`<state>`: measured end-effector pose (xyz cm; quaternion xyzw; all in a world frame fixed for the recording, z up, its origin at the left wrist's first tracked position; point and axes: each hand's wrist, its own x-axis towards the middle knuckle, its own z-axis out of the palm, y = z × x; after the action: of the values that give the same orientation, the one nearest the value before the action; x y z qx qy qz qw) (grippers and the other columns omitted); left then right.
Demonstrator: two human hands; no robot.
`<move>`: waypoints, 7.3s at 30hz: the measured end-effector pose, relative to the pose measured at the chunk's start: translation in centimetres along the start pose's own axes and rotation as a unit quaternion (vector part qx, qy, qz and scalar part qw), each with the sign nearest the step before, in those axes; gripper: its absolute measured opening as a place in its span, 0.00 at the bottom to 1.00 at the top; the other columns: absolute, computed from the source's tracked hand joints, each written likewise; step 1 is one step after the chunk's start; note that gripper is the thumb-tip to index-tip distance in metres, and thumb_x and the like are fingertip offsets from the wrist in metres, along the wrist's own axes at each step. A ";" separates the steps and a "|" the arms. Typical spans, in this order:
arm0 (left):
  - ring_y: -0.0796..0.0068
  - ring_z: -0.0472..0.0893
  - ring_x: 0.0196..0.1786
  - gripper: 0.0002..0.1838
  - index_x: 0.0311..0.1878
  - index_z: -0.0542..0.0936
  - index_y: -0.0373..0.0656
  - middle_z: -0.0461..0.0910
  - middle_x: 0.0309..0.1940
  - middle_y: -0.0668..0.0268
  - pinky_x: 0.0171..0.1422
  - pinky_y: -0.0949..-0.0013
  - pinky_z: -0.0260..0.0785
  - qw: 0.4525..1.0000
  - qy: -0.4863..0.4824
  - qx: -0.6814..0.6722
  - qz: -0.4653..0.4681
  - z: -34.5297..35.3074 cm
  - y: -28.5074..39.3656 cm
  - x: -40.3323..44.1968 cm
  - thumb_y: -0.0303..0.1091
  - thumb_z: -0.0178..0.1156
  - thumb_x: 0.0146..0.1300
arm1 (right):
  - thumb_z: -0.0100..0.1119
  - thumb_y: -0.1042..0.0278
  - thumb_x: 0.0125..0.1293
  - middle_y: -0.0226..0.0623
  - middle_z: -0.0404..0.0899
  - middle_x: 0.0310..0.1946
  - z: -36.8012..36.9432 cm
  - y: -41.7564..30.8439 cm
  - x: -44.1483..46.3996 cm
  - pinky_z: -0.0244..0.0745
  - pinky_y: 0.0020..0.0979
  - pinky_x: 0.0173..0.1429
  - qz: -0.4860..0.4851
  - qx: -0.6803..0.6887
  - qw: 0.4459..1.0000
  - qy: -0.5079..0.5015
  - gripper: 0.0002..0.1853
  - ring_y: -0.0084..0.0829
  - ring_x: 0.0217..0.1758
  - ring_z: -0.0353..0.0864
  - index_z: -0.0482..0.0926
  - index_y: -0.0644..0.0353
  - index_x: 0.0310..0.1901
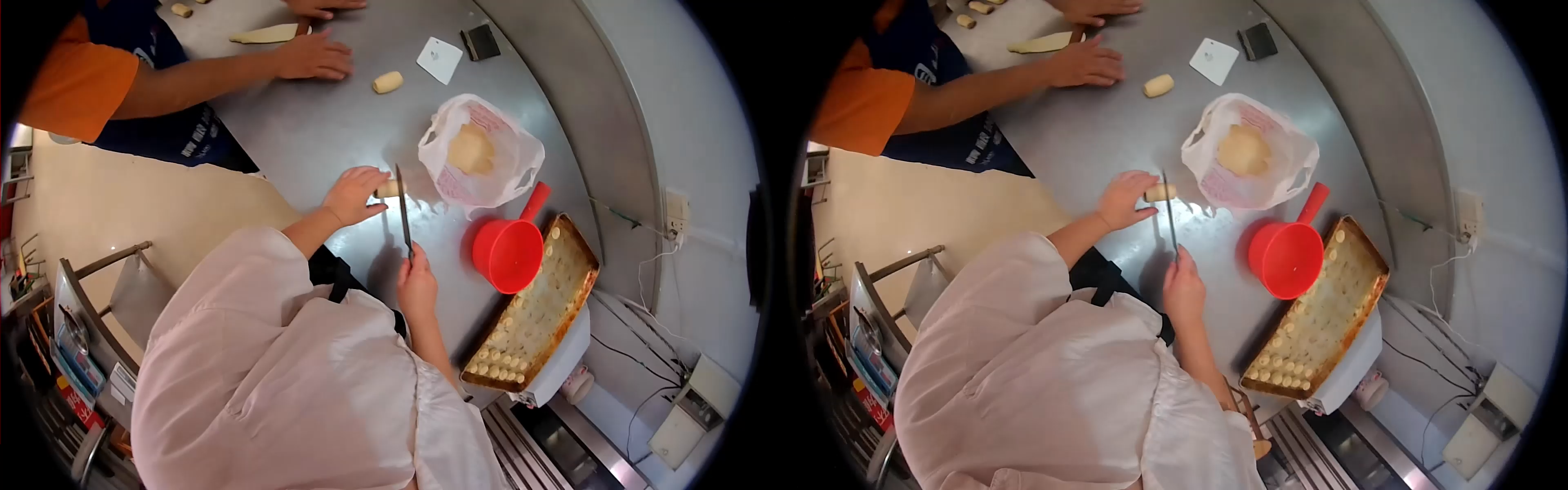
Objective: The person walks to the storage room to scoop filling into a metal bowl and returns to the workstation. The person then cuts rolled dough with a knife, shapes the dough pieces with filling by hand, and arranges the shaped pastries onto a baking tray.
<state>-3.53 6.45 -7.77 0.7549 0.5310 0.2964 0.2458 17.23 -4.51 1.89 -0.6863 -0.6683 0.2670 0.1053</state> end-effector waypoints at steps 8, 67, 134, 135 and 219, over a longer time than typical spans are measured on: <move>0.60 0.75 0.61 0.24 0.55 0.79 0.47 0.79 0.51 0.64 0.68 0.56 0.66 0.999 0.042 -0.011 -0.006 -0.2 0.0 0.1 0.39 0.71 0.54 | 0.53 0.67 0.72 0.48 0.81 0.46 2.1 -0.5 0.9 0.80 0.48 0.43 -0.019 -0.034 0.999 0.027 0.19 0.53 0.41 0.84 0.70 0.57 0.63; 0.51 0.77 0.53 0.23 0.52 0.77 0.40 0.79 0.51 0.56 0.59 0.52 0.72 0.995 0.005 0.095 -0.027 -3.0 -12.0 23.2 0.37 0.69 0.54 | 0.56 0.69 0.69 0.52 0.84 0.38 0.7 -3.8 -4.7 0.80 0.47 0.39 0.177 -0.005 0.976 0.125 0.15 0.54 0.36 0.85 0.74 0.57 0.56; 0.58 0.80 0.46 0.21 0.47 0.78 0.44 0.78 0.40 0.61 0.50 0.59 0.75 0.992 -0.081 -0.091 -0.022 4.9 7.8 -2.5 0.35 0.73 0.51 | 0.55 0.64 0.71 0.44 0.81 0.43 -0.2 6.2 -8.0 0.81 0.47 0.42 0.089 -0.057 0.991 0.087 0.23 0.50 0.39 0.85 0.69 0.54 0.66; 0.60 0.80 0.44 0.23 0.49 0.78 0.44 0.78 0.42 0.61 0.49 0.61 0.75 0.994 -0.070 -0.078 -0.015 5.0 7.9 -2.7 0.35 0.74 0.50 | 0.55 0.64 0.71 0.44 0.81 0.43 -0.1 7.2 -8.0 0.81 0.47 0.42 0.089 -0.059 0.991 0.085 0.23 0.50 0.39 0.85 0.69 0.54 0.66; 0.76 0.78 0.51 0.19 0.64 0.74 0.42 0.79 0.55 0.69 0.51 0.73 0.70 0.578 -0.233 -0.678 -0.389 0.5 17.3 0.1 0.40 0.51 0.76 | 0.63 0.68 0.63 0.48 0.84 0.48 -14.0 15.2 2.2 0.81 0.39 0.53 0.095 0.075 0.942 0.314 0.17 0.45 0.47 0.85 0.81 0.60 0.54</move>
<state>8.16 1.09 3.78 0.1319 0.3426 0.2599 0.8931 37.31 -0.69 5.51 -0.7857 -0.5109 0.0960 0.3353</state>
